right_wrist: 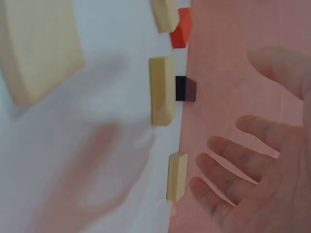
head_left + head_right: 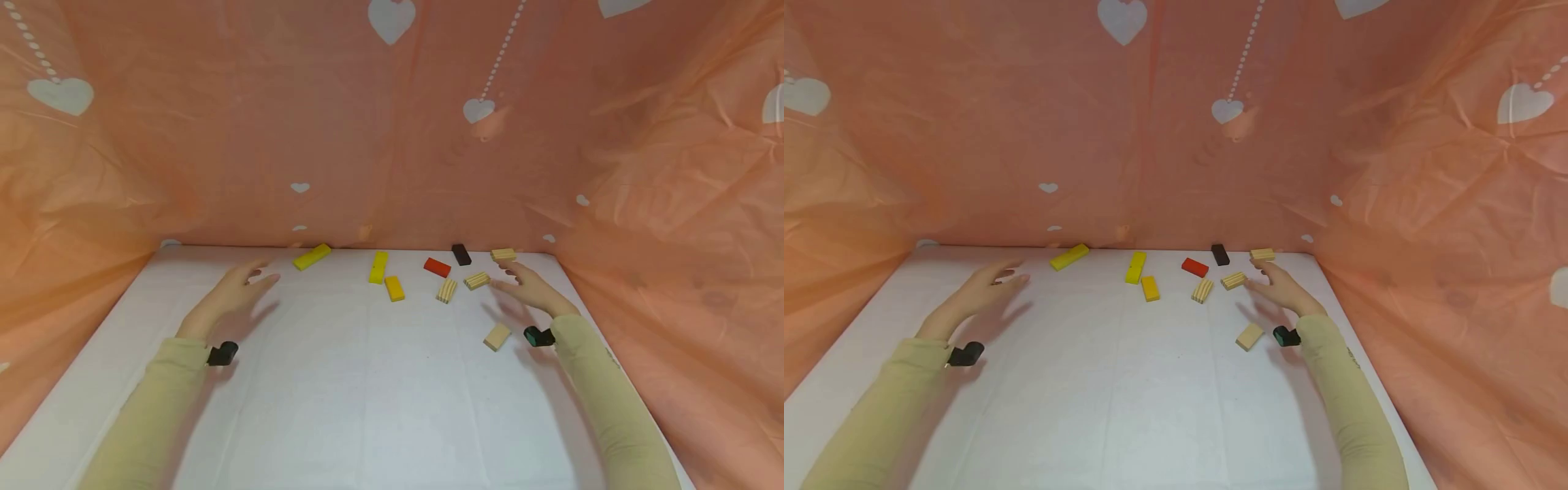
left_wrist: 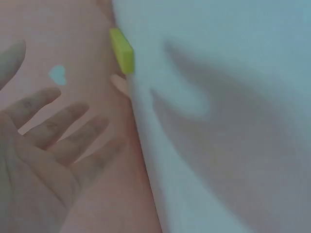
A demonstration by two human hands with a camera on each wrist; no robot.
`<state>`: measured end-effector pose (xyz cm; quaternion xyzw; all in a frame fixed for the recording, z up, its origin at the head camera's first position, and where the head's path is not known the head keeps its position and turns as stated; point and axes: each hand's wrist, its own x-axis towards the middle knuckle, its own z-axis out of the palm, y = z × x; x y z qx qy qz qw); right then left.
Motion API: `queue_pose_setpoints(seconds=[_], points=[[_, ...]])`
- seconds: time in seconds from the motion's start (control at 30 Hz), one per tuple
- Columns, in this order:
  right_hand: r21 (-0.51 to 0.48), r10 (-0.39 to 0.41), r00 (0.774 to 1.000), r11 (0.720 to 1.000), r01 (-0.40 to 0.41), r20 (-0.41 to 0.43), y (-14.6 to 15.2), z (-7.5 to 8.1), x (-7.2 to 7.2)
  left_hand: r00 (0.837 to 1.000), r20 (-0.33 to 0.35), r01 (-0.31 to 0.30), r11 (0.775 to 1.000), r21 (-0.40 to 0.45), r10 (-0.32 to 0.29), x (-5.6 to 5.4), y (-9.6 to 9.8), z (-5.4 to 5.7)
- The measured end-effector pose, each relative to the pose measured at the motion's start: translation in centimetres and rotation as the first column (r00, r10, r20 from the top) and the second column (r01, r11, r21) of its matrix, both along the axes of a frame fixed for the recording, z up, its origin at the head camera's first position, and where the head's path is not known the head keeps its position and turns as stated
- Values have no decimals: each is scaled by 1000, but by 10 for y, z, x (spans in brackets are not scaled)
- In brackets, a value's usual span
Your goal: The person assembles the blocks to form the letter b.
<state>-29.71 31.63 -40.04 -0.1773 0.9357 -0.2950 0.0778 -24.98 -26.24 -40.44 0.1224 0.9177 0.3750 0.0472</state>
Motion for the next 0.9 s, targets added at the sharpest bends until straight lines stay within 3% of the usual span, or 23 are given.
queue_pose_setpoints(seconds=[0.2, 0.4, 0.5, 0.7, 0.9], points=[[-118, -27, 997, 992, 35, 71, -6, 8, 4, 999, -8, 43, 987, 154, -43, -2, 8, 7], [-216, -15, 994, 976, 39, 109, -11, 14, 7, 994, 76, 57, 957, 285, -82, -2, 19, 12], [-278, 0, 991, 960, 38, 134, -14, 16, 6, 987, 105, 69, 920, 385, -118, -4, 26, 13], [-385, 32, 986, 922, 34, 162, -23, 21, 7, 974, 134, 75, 823, 564, -180, -7, 44, 13], [-448, 40, 982, 893, 49, 187, -33, 24, 9, 963, 181, 47, 781, 623, -202, -11, 64, 11]])
